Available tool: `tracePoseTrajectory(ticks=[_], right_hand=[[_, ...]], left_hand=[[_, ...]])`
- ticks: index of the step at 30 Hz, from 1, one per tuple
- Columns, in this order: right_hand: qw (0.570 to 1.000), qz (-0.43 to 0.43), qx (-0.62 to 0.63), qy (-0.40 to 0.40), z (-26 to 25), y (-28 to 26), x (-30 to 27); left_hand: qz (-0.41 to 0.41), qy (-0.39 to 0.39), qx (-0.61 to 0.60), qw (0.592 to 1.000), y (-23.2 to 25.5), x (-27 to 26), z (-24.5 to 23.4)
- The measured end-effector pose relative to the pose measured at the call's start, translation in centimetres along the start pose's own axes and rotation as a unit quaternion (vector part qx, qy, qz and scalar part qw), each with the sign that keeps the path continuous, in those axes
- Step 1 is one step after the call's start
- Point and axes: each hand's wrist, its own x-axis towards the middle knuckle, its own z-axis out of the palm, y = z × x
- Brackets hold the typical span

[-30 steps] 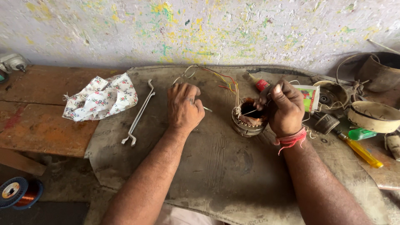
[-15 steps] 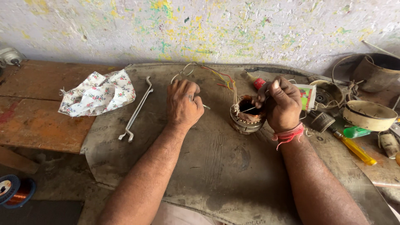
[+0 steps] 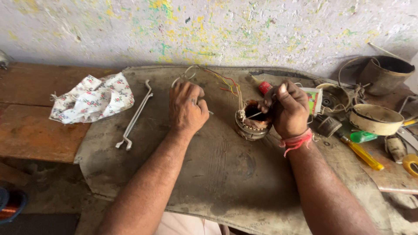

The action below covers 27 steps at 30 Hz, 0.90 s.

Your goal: The person winds a white string around a copper-wound cylindrical core, repeatedly pulling the string through the center and tightening it by hand. The person continues this repetitive winding and pulling action throughout the clip.

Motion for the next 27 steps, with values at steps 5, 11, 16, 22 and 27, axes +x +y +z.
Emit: tracePoseTrajectory(ticks=[5, 11, 16, 22, 27], right_hand=[[1.0, -0.001, 0.006, 0.021, 0.0, 0.0, -0.2], [1.0, -0.002, 0.014, 0.014, -0.4, 0.4, -0.2], [0.998, 0.024, 0.046, 0.021, 0.0, -0.3, -0.3], [0.996, 0.05, -0.064, 0.04, 0.6, -1.8, 0.5], [0.917, 0.046, -0.393, -0.043, 4.1, -6.7, 0.3]], left_hand=[[0.018, -0.03, -0.012, 0.999, 0.4, -0.2, -1.2], [0.027, -0.04, -0.009, 0.999, 0.5, -0.5, -1.0], [0.032, -0.028, -0.006, 0.999, 0.8, 0.0, -1.5], [0.029, -0.022, -0.03, 0.999, 0.8, 0.2, -1.6], [0.069, 0.002, -0.107, 0.992, 2.9, 0.6, -2.7]])
